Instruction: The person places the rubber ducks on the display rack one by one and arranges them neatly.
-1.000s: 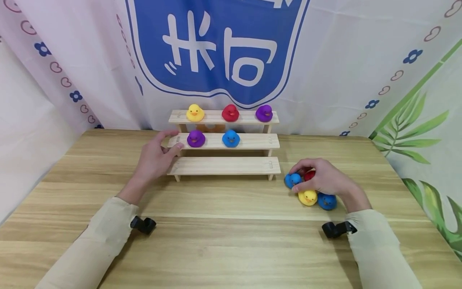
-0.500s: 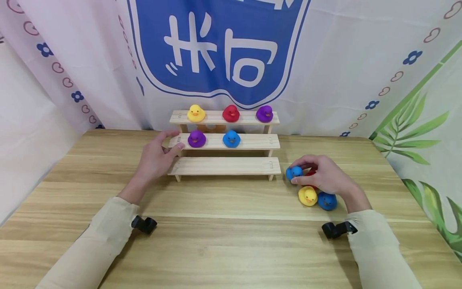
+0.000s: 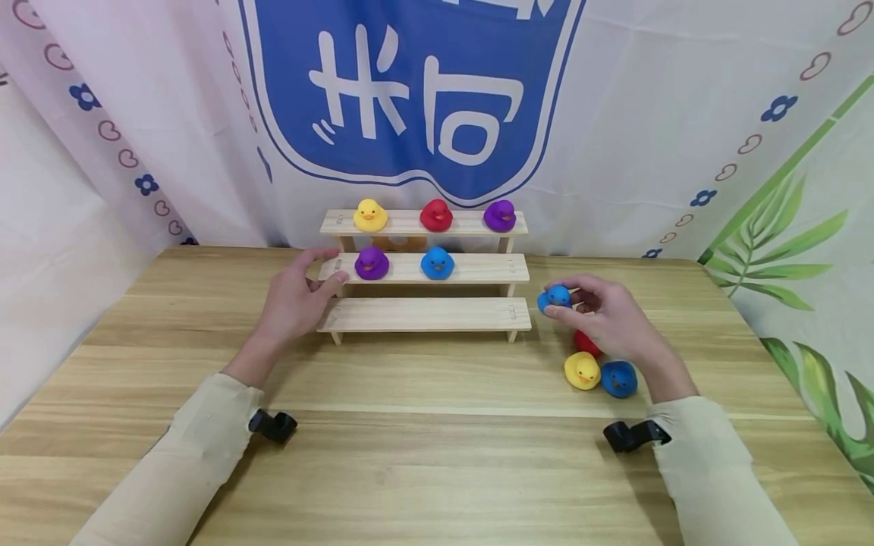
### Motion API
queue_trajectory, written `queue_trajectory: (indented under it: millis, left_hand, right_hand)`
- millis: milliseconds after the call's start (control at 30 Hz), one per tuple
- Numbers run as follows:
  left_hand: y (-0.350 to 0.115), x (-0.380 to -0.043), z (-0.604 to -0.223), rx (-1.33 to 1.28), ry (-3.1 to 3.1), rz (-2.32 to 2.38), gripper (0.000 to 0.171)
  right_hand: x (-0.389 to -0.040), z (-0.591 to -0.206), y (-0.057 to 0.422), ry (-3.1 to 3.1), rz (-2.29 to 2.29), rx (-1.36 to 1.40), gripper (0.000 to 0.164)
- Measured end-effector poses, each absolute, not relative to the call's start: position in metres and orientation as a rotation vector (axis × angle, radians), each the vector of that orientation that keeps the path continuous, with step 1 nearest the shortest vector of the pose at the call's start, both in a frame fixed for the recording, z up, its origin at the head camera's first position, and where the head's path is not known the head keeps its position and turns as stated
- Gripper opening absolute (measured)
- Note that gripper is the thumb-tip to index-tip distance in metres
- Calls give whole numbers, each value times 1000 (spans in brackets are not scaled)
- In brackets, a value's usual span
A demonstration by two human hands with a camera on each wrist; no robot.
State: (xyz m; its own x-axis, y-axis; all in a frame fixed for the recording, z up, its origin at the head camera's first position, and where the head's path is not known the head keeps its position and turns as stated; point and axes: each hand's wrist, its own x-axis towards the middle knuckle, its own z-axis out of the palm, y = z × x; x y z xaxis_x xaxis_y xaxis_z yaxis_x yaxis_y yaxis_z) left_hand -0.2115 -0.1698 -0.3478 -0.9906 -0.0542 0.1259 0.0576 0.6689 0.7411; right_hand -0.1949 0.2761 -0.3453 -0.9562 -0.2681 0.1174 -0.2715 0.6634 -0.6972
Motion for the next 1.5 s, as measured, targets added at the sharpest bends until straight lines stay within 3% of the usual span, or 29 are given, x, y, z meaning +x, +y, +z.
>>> queue_trajectory:
  millis: [367,867,1500]
  left_hand:
    - [-170,-212,-349,-16,-2729,-1232,54]
    - [-169,-212,-349,-3,-2735,-1240,53]
    - [-170,-212,-348,-3,-2734,-1237,53]
  right_hand:
    - [-201,-337,259,-2751,1230,435,47]
    - [-223,-330,223,-2648,1320,497,40]
    - [-235,-335,200,-2695,1348,435,45]
